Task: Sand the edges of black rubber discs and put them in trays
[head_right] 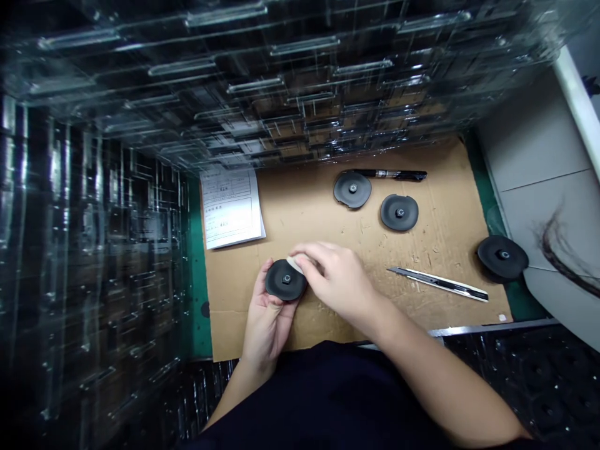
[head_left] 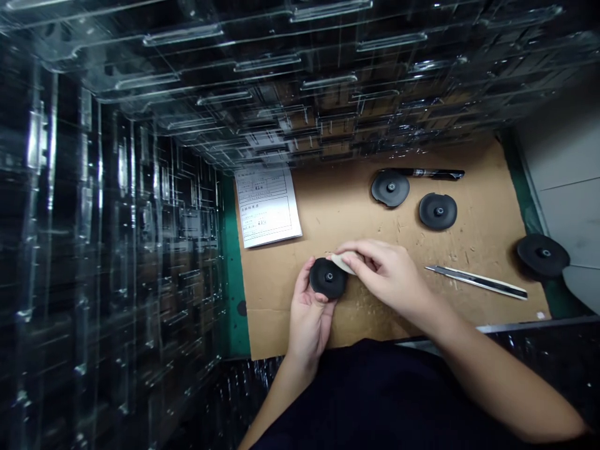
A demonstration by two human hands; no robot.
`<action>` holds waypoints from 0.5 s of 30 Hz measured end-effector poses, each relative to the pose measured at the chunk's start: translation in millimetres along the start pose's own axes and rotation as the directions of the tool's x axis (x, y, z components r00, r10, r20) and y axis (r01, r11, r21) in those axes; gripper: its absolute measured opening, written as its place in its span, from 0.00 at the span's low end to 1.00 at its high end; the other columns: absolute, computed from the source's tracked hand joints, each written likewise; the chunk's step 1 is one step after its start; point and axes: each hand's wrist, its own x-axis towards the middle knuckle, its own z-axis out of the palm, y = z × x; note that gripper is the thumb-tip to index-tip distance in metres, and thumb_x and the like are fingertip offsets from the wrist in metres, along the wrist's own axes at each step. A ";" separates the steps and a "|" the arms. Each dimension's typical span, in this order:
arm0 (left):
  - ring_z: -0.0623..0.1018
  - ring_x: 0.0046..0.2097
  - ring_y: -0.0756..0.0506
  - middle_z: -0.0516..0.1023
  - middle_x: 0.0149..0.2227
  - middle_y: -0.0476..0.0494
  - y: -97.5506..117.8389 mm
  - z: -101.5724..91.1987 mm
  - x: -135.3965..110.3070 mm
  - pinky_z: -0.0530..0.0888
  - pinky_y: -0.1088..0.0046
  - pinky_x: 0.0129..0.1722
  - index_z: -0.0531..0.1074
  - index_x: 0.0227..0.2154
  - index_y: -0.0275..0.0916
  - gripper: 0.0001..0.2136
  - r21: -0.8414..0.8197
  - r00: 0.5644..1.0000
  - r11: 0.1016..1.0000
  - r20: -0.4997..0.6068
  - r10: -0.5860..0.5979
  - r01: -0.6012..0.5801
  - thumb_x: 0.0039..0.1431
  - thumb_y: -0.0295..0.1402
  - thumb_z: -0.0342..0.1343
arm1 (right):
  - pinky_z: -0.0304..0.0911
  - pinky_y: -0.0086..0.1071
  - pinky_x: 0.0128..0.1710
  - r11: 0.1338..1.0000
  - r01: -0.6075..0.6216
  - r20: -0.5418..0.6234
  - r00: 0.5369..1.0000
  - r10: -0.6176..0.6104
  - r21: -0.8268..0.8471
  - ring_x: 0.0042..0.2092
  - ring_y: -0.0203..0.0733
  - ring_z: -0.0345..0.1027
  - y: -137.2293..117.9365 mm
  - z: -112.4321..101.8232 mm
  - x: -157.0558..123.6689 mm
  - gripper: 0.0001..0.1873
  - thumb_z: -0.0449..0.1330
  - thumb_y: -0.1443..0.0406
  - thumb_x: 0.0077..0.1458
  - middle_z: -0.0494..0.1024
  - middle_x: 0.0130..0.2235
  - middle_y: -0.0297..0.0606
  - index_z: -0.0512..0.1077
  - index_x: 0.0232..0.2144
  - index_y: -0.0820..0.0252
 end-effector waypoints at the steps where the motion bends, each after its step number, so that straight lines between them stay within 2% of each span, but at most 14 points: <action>1: 0.69 0.56 0.43 0.71 0.53 0.44 0.1 0.0 -0.1 0.68 0.68 0.54 0.67 0.49 0.48 0.24 0.001 1.000 1.000 -0.013 0.002 -0.002 0.47 0.33 0.64 | 0.64 0.30 0.42 1.000 0.011 -0.059 0.998 -0.009 0.029 0.41 0.37 0.71 -1.2 2.3 0.2 0.11 0.51 0.67 0.60 0.78 0.40 0.34 0.73 0.40 0.55; 2: 0.69 0.56 0.43 0.71 0.53 0.44 0.5 0.2 -0.3 0.68 0.68 0.54 0.67 0.49 0.48 0.24 -0.002 1.000 1.000 -0.013 0.002 -0.002 0.48 0.33 0.64 | 0.64 0.30 0.42 0.998 0.018 -0.094 0.995 -0.012 0.061 0.42 0.37 0.71 -2.1 4.5 -1.6 0.12 0.51 0.67 0.60 0.78 0.41 0.34 0.73 0.40 0.56; 4: 0.69 0.56 0.42 0.70 0.54 0.42 2.4 1.1 -0.6 0.67 0.65 0.55 0.66 0.51 0.48 0.24 -0.017 1.000 1.000 0.029 -0.013 0.013 0.50 0.33 0.63 | 0.63 0.28 0.36 0.993 -0.026 -0.026 0.999 0.029 0.113 0.36 0.36 0.70 -0.5 5.6 -12.7 0.11 0.52 0.67 0.59 0.78 0.38 0.33 0.74 0.38 0.55; 6: 0.70 0.56 0.40 0.69 0.55 0.40 5.2 2.2 -0.4 0.65 0.62 0.57 0.63 0.53 0.49 0.26 -0.036 0.997 0.999 0.076 -0.029 0.031 0.51 0.34 0.61 | 0.61 0.27 0.28 0.974 -0.172 0.104 0.982 0.157 0.147 0.29 0.34 0.68 8.5 -0.7 -32.9 0.09 0.54 0.64 0.57 0.78 0.33 0.32 0.75 0.36 0.55; 8: 0.71 0.55 0.39 0.68 0.56 0.38 7.7 2.6 0.2 0.63 0.59 0.58 0.59 0.56 0.48 0.27 -0.048 0.995 0.998 0.090 -0.042 0.047 0.53 0.35 0.60 | 0.59 0.27 0.26 0.929 -0.321 0.160 0.942 0.294 0.185 0.27 0.34 0.66 23.5 -12.6 -56.1 0.09 0.56 0.61 0.56 0.77 0.31 0.32 0.75 0.35 0.55; 10: 0.71 0.55 0.38 0.67 0.56 0.37 8.7 2.8 0.0 0.61 0.59 0.59 0.60 0.56 0.46 0.27 -0.051 0.995 0.997 0.084 -0.054 0.059 0.54 0.35 0.59 | 0.59 0.27 0.25 0.879 -0.420 0.111 0.907 0.405 0.227 0.28 0.35 0.66 37.4 -24.2 -73.7 0.12 0.55 0.58 0.56 0.76 0.30 0.34 0.74 0.38 0.57; 12: 0.71 0.55 0.38 0.66 0.57 0.37 8.2 3.8 -2.5 0.61 0.59 0.59 0.62 0.54 0.44 0.25 -0.048 0.994 0.996 0.085 -0.069 0.074 0.53 0.36 0.60 | 0.59 0.27 0.24 0.858 -0.452 0.046 0.889 0.455 0.243 0.27 0.36 0.66 41.4 -29.7 -79.8 0.14 0.55 0.58 0.56 0.75 0.30 0.35 0.73 0.40 0.58; 14: 0.70 0.56 0.38 0.67 0.57 0.38 7.0 6.6 -8.0 0.63 0.59 0.59 0.64 0.53 0.43 0.24 -0.035 0.992 0.996 0.094 -0.084 0.088 0.53 0.36 0.60 | 0.61 0.28 0.25 0.880 -0.396 -0.007 0.911 0.412 0.263 0.29 0.36 0.67 30.9 -26.8 -74.9 0.14 0.55 0.59 0.57 0.76 0.31 0.36 0.73 0.41 0.59; 15: 0.70 0.56 0.38 0.67 0.57 0.38 6.7 8.5 -11.7 0.64 0.61 0.58 0.64 0.53 0.43 0.24 -0.025 0.991 0.996 0.101 -0.087 0.089 0.53 0.36 0.60 | 0.63 0.28 0.28 0.902 -0.329 -0.045 0.934 0.355 0.281 0.31 0.37 0.69 20.8 -22.6 -70.1 0.13 0.55 0.60 0.57 0.76 0.34 0.36 0.72 0.42 0.58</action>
